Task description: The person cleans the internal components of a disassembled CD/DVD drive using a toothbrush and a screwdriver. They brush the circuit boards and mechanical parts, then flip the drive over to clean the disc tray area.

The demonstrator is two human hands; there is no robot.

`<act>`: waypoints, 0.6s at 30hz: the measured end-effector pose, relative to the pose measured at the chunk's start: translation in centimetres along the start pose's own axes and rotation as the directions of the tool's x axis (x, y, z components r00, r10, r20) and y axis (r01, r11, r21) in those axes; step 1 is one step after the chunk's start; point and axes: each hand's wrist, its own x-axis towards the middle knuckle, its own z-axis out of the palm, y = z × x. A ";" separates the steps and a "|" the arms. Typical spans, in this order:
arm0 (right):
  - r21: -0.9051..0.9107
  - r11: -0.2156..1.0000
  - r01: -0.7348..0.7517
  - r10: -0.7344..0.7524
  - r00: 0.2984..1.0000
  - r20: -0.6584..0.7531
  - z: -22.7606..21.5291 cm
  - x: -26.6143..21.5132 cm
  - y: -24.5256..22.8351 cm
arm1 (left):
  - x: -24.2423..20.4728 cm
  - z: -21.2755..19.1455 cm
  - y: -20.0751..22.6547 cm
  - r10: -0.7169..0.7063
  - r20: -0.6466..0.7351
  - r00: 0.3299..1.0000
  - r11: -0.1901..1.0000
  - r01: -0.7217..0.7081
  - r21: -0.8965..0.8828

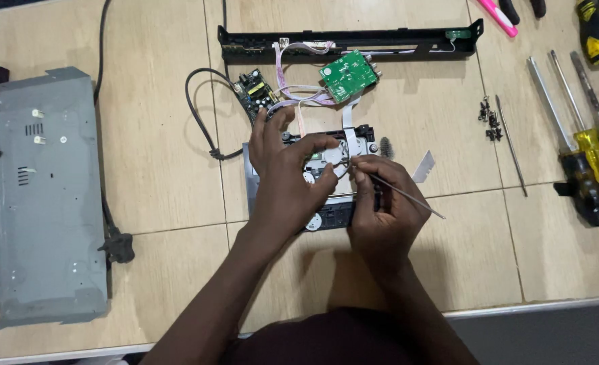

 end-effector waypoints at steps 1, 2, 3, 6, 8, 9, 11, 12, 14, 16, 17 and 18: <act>0.007 1.000 0.000 0.000 1.000 0.006 0.0 0.0 0.0 | 0.0 0.0 0.1 -0.001 -0.002 1.000 1.000 0.001 -0.009; 0.008 1.000 0.003 -0.003 1.000 0.006 0.1 0.0 0.0 | 0.0 -0.1 0.0 0.001 -0.005 1.000 1.000 -0.001 -0.010; 0.013 1.000 0.012 -0.012 1.000 0.009 0.2 0.0 0.0 | 0.0 -0.2 0.0 0.012 -0.001 1.000 1.000 -0.012 -0.003; 0.022 0.999 0.026 -0.026 1.000 0.011 0.2 0.0 0.2 | -0.1 -0.1 -0.1 0.023 0.004 1.000 1.000 -0.023 -0.008; 0.032 0.999 0.033 -0.034 0.999 0.008 0.4 0.0 0.0 | -0.2 -0.4 -0.3 0.026 0.001 1.000 1.000 -0.026 -0.015; 0.022 0.999 0.038 -0.038 0.999 0.013 0.4 0.0 -0.1 | -0.3 -0.6 -0.3 0.016 -0.003 1.000 0.999 -0.016 -0.051; 0.009 0.999 0.051 -0.051 0.999 0.019 0.3 0.1 -0.3 | -0.5 -1.0 -0.1 0.011 -0.012 1.000 0.996 -0.012 -0.093; 0.017 0.998 0.056 -0.056 0.998 0.008 0.2 0.1 -0.4 | -0.7 -1.3 0.1 0.009 -0.021 1.000 0.993 -0.011 -0.116; 0.025 0.997 0.069 -0.069 0.998 -0.001 0.2 0.0 -0.4 | -1.1 -2.0 0.6 0.010 -0.037 0.999 0.990 -0.016 -0.142; 0.019 0.994 0.103 -0.103 0.994 0.020 0.2 0.0 -0.4 | -1.7 -2.6 1.3 0.021 -0.110 0.994 0.982 -0.041 -0.185; 0.018 0.994 0.111 -0.112 0.994 0.021 0.1 0.1 -1.1 | -2.1 -3.3 2.1 0.024 -0.116 0.993 0.981 -0.046 -0.190; 0.026 0.993 0.114 -0.114 0.994 -0.002 -0.1 0.2 -1.8 | -2.5 -3.9 2.9 0.004 -0.165 0.986 0.978 -0.038 -0.206</act>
